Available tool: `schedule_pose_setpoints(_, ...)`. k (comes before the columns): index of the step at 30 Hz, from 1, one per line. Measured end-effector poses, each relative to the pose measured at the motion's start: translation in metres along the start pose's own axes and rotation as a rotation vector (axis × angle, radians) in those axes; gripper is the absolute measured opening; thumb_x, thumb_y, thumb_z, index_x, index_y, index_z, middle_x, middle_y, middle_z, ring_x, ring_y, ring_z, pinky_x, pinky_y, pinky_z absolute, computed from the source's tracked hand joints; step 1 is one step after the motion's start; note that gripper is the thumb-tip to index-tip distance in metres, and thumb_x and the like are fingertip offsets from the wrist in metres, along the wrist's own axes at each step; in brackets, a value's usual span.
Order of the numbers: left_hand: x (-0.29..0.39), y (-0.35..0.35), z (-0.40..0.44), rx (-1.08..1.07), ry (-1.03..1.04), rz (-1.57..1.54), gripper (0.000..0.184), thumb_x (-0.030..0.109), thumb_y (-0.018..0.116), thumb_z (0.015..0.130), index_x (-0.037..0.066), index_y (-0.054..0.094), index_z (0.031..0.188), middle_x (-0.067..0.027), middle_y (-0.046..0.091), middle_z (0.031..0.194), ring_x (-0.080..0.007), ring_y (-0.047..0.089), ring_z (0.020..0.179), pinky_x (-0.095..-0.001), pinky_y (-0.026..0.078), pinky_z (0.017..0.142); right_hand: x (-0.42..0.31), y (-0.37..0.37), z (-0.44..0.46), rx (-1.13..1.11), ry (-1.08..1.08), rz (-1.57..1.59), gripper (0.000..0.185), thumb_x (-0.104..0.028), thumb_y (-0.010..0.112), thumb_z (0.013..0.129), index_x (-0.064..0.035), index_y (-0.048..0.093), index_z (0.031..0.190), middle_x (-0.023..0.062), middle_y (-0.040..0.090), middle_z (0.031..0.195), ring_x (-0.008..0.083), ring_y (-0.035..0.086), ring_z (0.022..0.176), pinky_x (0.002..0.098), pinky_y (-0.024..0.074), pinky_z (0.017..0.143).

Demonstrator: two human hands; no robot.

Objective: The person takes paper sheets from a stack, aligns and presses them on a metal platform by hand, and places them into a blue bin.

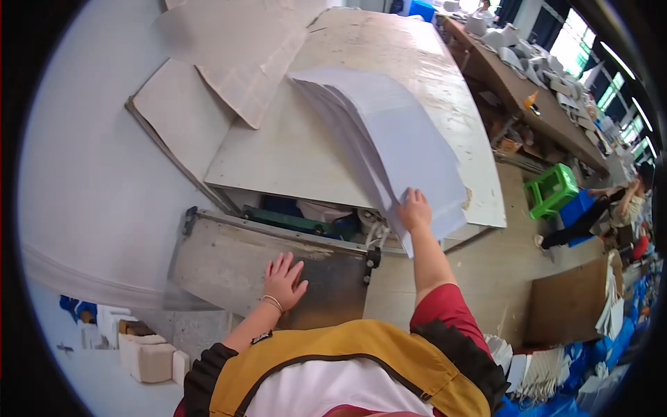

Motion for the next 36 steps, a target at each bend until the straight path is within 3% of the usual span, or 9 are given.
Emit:
schedule_pose_setpoints(1, 0.002, 0.001, -0.001, 0.0, 0.004, -0.005, 0.051, 0.038, 0.058, 0.083, 0.013, 0.056, 0.127, -0.0174, 0.039, 0.144, -0.037, 0.032, 0.134, -0.0532, 0.018, 0.11, 0.007, 0.011, 0.005, -0.143, 0.013, 0.052, 0.063, -0.032, 0.069, 0.079, -0.0069, 0.047, 0.132, 0.0192, 0.052, 0.129, 0.0336, 0.049, 0.119, 0.0397, 0.043, 0.096)
schedule_pose_setpoints(5, 0.006, 0.001, -0.002, 0.01, -0.015, -0.039, 0.049, 0.036, 0.06, 0.082, 0.014, 0.057, 0.125, -0.0167, 0.041, 0.143, -0.0364, 0.033, 0.134, -0.053, 0.02, 0.109, 0.052, 0.004, 0.017, -0.136, -0.107, 0.159, 0.045, -0.033, 0.064, 0.085, -0.0047, 0.059, 0.119, 0.0134, 0.064, 0.11, 0.0262, 0.06, 0.101, 0.0344, 0.0473, 0.086)
schedule_pose_setpoints(8, 0.009, -0.002, -0.004, 0.015, -0.01, -0.037, 0.049, 0.035, 0.061, 0.081, 0.014, 0.058, 0.125, -0.016, 0.042, 0.142, -0.0362, 0.034, 0.133, -0.0529, 0.021, 0.109, 0.094, 0.01, 0.031, -0.466, 0.215, 0.674, 0.034, -0.032, 0.06, 0.089, -0.0018, 0.068, 0.102, 0.0047, 0.067, 0.086, 0.0156, 0.06, 0.081, 0.0296, 0.0472, 0.074)
schedule_pose_setpoints(10, 0.009, -0.002, -0.003, 0.025, 0.008, -0.011, 0.048, 0.035, 0.061, 0.081, 0.014, 0.058, 0.124, -0.0153, 0.042, 0.142, -0.0361, 0.034, 0.133, -0.0526, 0.022, 0.108, 0.116, 0.006, 0.046, -0.374, 0.356, 0.811, 0.034, -0.03, 0.057, 0.091, 0.0009, 0.069, 0.093, 0.0008, 0.063, 0.08, 0.0091, 0.054, 0.075, 0.0274, 0.0437, 0.068)
schedule_pose_setpoints(12, 0.011, 0.001, 0.001, 0.042, 0.005, -0.017, 0.048, 0.035, 0.061, 0.081, 0.014, 0.058, 0.124, -0.0152, 0.042, 0.142, -0.0362, 0.035, 0.133, -0.0526, 0.022, 0.108, 0.134, -0.017, 0.053, -0.122, 0.414, 1.081, 0.035, -0.03, 0.058, 0.091, 0.0031, 0.067, 0.09, 0.0039, 0.064, 0.079, 0.0115, 0.054, 0.072, 0.03, 0.0441, 0.066)
schedule_pose_setpoints(15, 0.008, -0.004, -0.007, 0.034, 0.009, -0.028, 0.048, 0.035, 0.061, 0.081, 0.015, 0.058, 0.124, -0.015, 0.042, 0.142, -0.0363, 0.035, 0.132, -0.0525, 0.023, 0.108, 0.164, -0.022, 0.051, -0.013, 0.565, 1.178, 0.039, -0.029, 0.057, 0.088, 0.0083, 0.066, 0.095, 0.0107, 0.064, 0.075, 0.018, 0.057, 0.073, 0.0323, 0.0453, 0.069)
schedule_pose_setpoints(20, 0.01, -0.001, -0.001, 0.06, 0.018, -0.015, 0.047, 0.034, 0.062, 0.081, 0.015, 0.058, 0.124, -0.0151, 0.042, 0.142, -0.0364, 0.036, 0.132, -0.0522, 0.023, 0.108, 0.2, 0.007, 0.034, 0.213, 0.628, 0.813, 0.041, -0.031, 0.054, 0.09, 0.0073, 0.066, 0.093, 0.0168, 0.065, 0.077, 0.0252, 0.062, 0.074, 0.0363, 0.0462, 0.07)
schedule_pose_setpoints(26, 0.008, -0.001, -0.003, 0.027, 0.001, -0.014, 0.046, 0.034, 0.062, 0.08, 0.015, 0.059, 0.122, -0.0147, 0.042, 0.142, -0.036, 0.036, 0.132, -0.0519, 0.023, 0.108, 0.113, -0.034, 0.007, 0.124, 0.301, 0.396, 0.043, -0.039, 0.045, 0.094, -0.0007, 0.065, 0.09, 0.0243, 0.064, 0.079, 0.041, 0.061, 0.078, 0.0459, 0.0459, 0.069)
schedule_pose_setpoints(36, 0.013, -0.004, 0.017, 0.096, -0.068, -0.032, 0.041, 0.029, 0.064, 0.078, 0.013, 0.062, 0.116, -0.0126, 0.053, 0.129, -0.0321, 0.046, 0.122, -0.0475, 0.029, 0.105, 0.055, -0.058, 0.006, -0.193, 0.052, 0.113, 0.032, -0.034, 0.045, 0.092, -0.01, 0.067, 0.094, 0.0197, 0.066, 0.083, 0.0391, 0.063, 0.081, 0.0498, 0.0489, 0.071)
Point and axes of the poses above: each hand's wrist, its own z-axis towards the middle knuckle, its own y-axis out of the palm, x = y × z, the point moved 4 cm from there along z, towards the middle knuckle
